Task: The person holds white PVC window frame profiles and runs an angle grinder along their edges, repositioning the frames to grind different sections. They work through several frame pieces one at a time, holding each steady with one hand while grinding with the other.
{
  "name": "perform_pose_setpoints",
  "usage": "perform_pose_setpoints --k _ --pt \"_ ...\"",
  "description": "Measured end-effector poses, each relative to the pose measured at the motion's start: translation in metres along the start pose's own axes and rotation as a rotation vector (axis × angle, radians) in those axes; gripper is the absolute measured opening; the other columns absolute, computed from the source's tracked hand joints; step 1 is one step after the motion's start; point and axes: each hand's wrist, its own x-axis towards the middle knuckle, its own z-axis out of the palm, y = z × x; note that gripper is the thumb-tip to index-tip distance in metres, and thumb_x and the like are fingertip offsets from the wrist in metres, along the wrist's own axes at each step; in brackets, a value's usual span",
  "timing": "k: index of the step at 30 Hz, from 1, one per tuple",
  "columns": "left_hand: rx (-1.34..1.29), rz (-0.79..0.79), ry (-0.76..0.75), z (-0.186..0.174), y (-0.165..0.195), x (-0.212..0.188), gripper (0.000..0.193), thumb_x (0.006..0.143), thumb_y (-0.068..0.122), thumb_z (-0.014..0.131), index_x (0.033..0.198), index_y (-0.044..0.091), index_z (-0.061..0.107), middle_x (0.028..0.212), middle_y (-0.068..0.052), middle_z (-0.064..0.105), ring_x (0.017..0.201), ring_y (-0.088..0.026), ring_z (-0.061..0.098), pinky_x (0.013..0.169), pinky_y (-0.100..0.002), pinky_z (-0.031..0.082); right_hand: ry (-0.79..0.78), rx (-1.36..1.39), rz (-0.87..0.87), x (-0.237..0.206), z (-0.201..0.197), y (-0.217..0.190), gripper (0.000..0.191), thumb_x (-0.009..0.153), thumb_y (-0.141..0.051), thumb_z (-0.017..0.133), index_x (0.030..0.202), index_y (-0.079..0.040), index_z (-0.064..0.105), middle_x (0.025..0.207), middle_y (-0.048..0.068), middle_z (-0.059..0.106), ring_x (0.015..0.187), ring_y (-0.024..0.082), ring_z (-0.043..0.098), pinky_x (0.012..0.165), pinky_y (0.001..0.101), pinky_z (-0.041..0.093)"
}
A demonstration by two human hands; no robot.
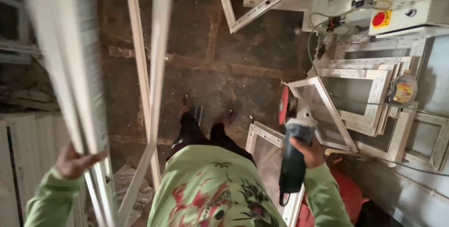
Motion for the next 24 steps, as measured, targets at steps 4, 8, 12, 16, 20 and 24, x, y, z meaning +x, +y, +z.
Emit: perform_pose_setpoints --k 4,8,12,16,20,24 --pt "-0.142 0.474 0.168 -0.019 0.077 0.018 0.078 0.076 0.021 0.086 0.142 0.008 0.047 0.131 -0.019 0.061 0.115 -0.030 0.064 0.093 -0.042 0.059 -0.132 0.015 -0.039 0.026 -0.002 -0.007 0.036 0.088 -0.017 0.074 0.115 0.001 0.062 0.087 0.016 0.074 0.073 0.028 0.073 0.064 0.0420 0.059" --pt "-0.119 0.967 0.192 0.028 0.111 0.060 0.057 0.084 0.022 0.087 0.130 0.007 0.058 0.120 -0.014 0.066 0.105 -0.023 0.067 0.090 -0.037 0.060 -0.060 -0.171 -0.286 0.030 0.000 -0.011 0.037 0.089 -0.016 0.077 0.120 0.003 0.068 0.099 0.009 0.073 0.087 0.021 0.071 0.076 0.0351 0.057" --pt "0.350 1.165 0.167 0.092 0.121 0.089 0.056 0.084 0.023 0.089 0.129 0.002 0.064 0.122 -0.016 0.069 0.109 -0.028 0.069 0.097 -0.041 0.060 -0.044 -0.071 -0.185 0.011 0.001 -0.014 0.036 0.084 -0.020 0.078 0.114 -0.001 0.069 0.089 0.011 0.074 0.074 0.021 0.071 0.066 0.0362 0.057" --pt "0.538 1.152 0.172 0.158 0.137 0.134 0.045 0.084 0.024 0.091 0.121 0.007 0.071 0.120 -0.014 0.072 0.115 -0.031 0.068 0.103 -0.044 0.056 -0.034 -0.113 -0.198 -0.005 0.002 -0.011 0.036 0.083 -0.023 0.078 0.111 -0.002 0.069 0.085 0.011 0.073 0.069 0.022 0.072 0.063 0.0377 0.058" --pt "0.357 0.996 0.021 0.225 0.166 0.159 0.057 0.090 0.038 0.087 0.133 0.015 0.059 0.128 -0.008 0.071 0.119 -0.029 0.069 0.109 -0.045 0.054 -0.033 -0.329 -0.248 -0.014 -0.007 -0.013 0.032 0.089 -0.023 0.078 0.104 0.005 0.073 0.085 0.016 0.077 0.072 0.026 0.076 0.068 0.0379 0.061" --pt "-0.293 0.988 -0.278 0.266 0.186 0.140 0.078 0.084 0.047 0.084 0.144 0.017 0.044 0.130 -0.015 0.066 0.119 -0.032 0.067 0.107 -0.048 0.054 0.001 -0.235 -0.277 -0.019 -0.009 -0.013 0.035 0.088 -0.022 0.076 0.110 0.004 0.070 0.086 0.016 0.077 0.072 0.026 0.076 0.068 0.0376 0.061"
